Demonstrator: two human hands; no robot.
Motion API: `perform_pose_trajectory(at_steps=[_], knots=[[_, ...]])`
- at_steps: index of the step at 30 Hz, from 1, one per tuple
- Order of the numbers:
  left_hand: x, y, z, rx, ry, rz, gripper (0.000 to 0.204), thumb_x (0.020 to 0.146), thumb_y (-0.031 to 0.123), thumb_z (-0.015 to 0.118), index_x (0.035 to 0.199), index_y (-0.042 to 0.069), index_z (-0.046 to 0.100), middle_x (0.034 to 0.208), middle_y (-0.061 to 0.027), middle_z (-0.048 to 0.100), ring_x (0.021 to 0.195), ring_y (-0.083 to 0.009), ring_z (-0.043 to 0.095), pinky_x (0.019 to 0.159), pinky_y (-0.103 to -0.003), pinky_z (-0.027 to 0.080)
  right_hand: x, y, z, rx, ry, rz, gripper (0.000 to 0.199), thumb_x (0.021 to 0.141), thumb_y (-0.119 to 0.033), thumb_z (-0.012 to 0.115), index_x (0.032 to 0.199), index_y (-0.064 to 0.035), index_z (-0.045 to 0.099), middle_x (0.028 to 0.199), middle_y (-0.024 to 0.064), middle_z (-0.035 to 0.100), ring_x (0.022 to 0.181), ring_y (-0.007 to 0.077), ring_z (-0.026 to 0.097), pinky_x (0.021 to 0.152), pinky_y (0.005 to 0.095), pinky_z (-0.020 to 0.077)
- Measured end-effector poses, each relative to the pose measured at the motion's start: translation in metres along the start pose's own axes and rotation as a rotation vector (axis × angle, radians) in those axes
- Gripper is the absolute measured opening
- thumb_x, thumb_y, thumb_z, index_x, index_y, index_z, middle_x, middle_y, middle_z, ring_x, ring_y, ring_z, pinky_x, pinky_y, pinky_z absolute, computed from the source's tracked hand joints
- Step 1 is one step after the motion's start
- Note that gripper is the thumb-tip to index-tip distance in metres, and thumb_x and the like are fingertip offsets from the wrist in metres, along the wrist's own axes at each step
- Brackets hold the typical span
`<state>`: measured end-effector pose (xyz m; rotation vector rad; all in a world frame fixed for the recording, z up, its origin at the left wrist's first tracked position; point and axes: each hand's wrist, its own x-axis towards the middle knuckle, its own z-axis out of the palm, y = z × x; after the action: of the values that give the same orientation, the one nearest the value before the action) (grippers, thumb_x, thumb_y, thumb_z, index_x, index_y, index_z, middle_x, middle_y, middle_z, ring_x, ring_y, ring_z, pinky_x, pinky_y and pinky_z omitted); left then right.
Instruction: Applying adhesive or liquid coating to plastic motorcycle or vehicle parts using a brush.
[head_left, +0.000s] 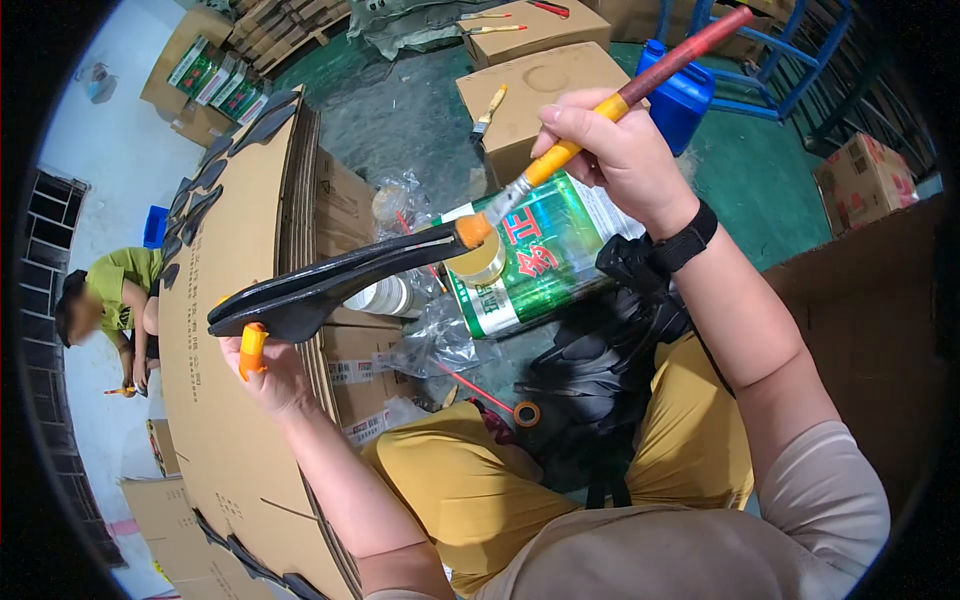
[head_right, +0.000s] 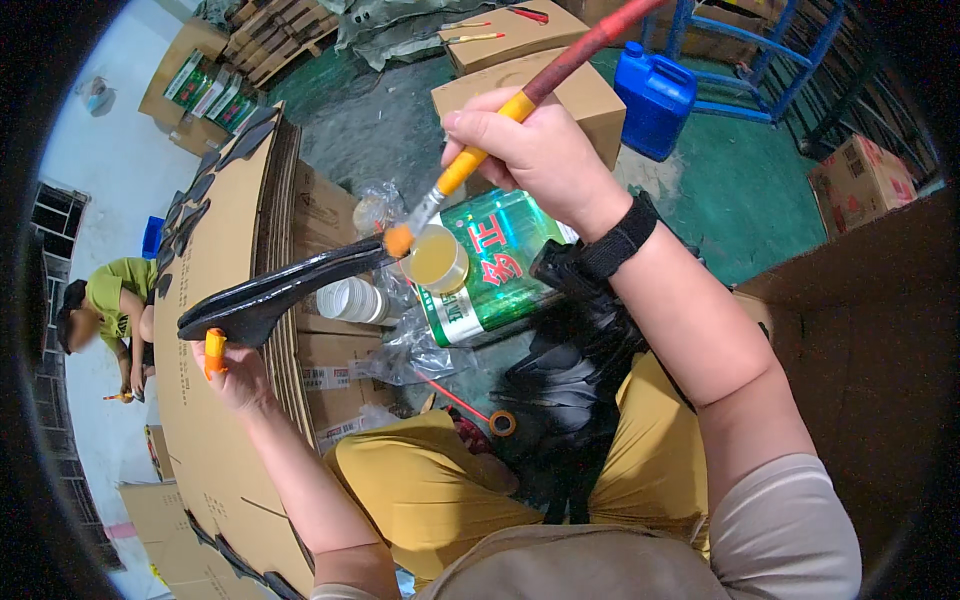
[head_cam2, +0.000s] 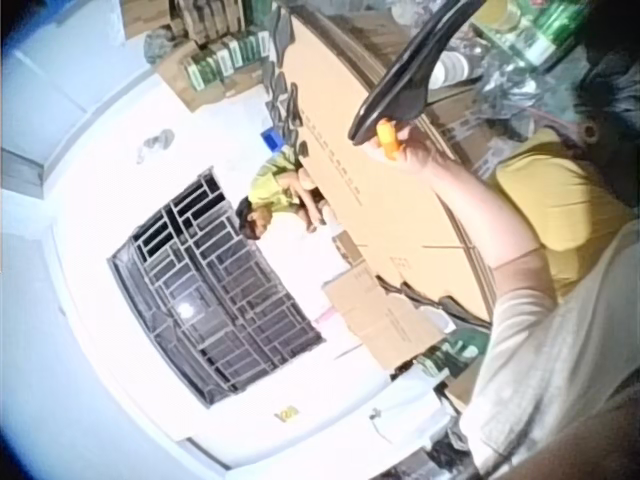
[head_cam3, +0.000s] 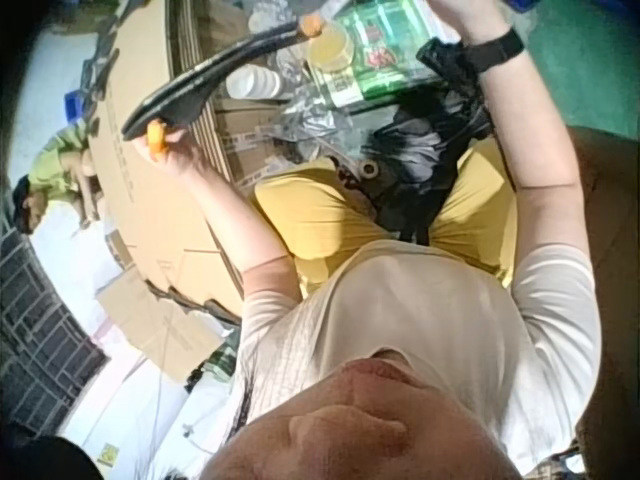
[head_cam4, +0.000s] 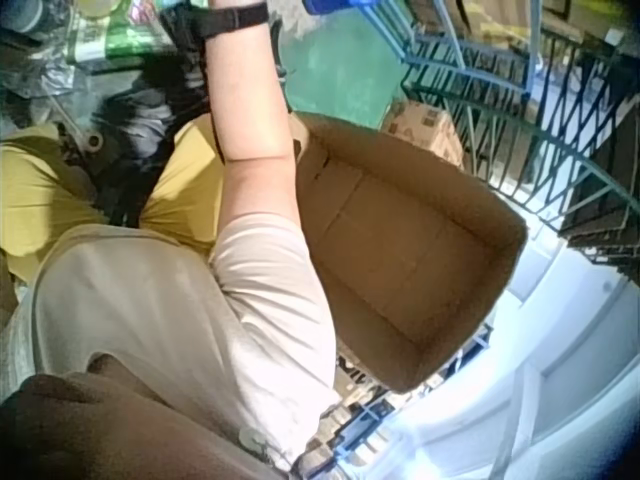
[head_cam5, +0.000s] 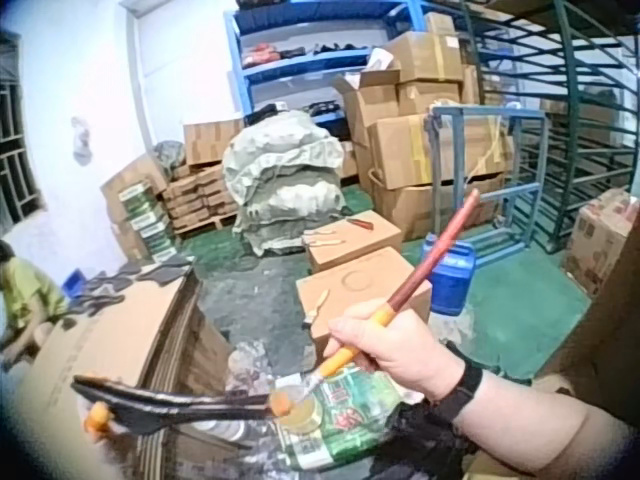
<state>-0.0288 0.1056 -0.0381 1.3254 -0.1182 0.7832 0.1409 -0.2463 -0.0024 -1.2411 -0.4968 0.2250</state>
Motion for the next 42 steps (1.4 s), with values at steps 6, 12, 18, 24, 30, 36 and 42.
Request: perform_pose_trajectory(at_steps=[6,12,18,24,30,36,42], knots=[[-0.002,-0.001,-0.017,0.017,-0.011,0.022,0.075,0.068,0.039,0.078,0.125,0.005,0.044,0.119,-0.0112,0.055,0.111,-0.025,0.053,0.099,-0.04,0.041,0.009,0.01,-0.005,-0.197,0.036,-0.039,0.025,0.085,-0.024,0.06,0.075,-0.0022,0.065,0.064,0.0008,0.059,0.047,0.0036,0.042,0.041,0.0176,0.0299],[-0.008,0.008,-0.022,0.17,-0.016,0.063,0.059,0.075,0.022,0.072,0.123,0.002,0.045,0.121,-0.0149,0.053,0.111,-0.0243,0.054,0.097,-0.037,0.042,0.027,0.075,0.015,-0.527,-0.086,0.102,0.031,0.083,-0.033,0.063,0.076,-0.0029,0.065,0.063,0.0005,0.056,0.055,0.0073,0.048,0.05,0.0234,0.0391],[-0.008,0.011,-0.007,0.396,-0.099,0.089,0.045,0.074,0.009,0.069,0.114,0.002,0.049,0.109,-0.0136,0.057,0.104,-0.0249,0.055,0.105,-0.04,0.032,0.031,0.122,0.032,-0.725,-0.283,0.011,0.025,0.078,-0.026,0.067,0.077,-0.0016,0.064,0.065,0.0119,0.059,0.062,0.0236,0.057,0.06,0.034,0.0449],[-0.005,0.018,0.018,0.634,-0.182,0.234,0.021,0.072,0.007,0.071,0.087,0.006,0.056,0.085,-0.0065,0.062,0.088,-0.0194,0.059,0.111,-0.05,0.014,0.037,0.121,0.035,-0.768,-0.32,0.031,0.02,0.075,-0.02,0.067,0.076,-0.0008,0.064,0.068,0.0123,0.06,0.065,0.0239,0.058,0.063,0.033,0.0462],[-0.01,0.031,0.041,0.833,-0.249,0.355,0.015,0.072,0.019,0.069,0.077,0.009,0.059,0.08,-0.0059,0.063,0.082,-0.0218,0.061,0.108,-0.054,0.019,0.055,0.083,0.01,-0.481,-0.125,0.219,0.021,0.077,-0.026,0.061,0.074,-0.0063,0.066,0.066,-0.0011,0.059,0.061,0.0064,0.053,0.053,0.0218,0.041],[-0.019,0.041,0.075,1.035,-0.47,0.485,0.008,0.068,0.018,0.07,0.068,0.012,0.064,0.078,-0.0026,0.065,0.083,-0.0225,0.062,0.105,-0.053,0.025,0.061,0.029,-0.005,0.022,-0.132,0.181,0.022,0.083,-0.023,0.058,0.077,-0.003,0.064,0.055,-0.0032,0.05,0.043,0.0017,0.04,0.038,0.0155,0.0282],[-0.024,0.044,0.089,1.019,-0.584,0.5,0.009,0.061,0.017,0.066,0.069,0.013,0.068,0.078,-0.0023,0.066,0.083,-0.0221,0.062,0.107,-0.05,0.022,0.045,0.016,0.028,0.162,-0.314,0.162,0.021,0.081,-0.023,0.06,0.075,-0.0034,0.065,0.056,-0.0031,0.051,0.044,0.0009,0.043,0.039,0.0145,0.0313]])
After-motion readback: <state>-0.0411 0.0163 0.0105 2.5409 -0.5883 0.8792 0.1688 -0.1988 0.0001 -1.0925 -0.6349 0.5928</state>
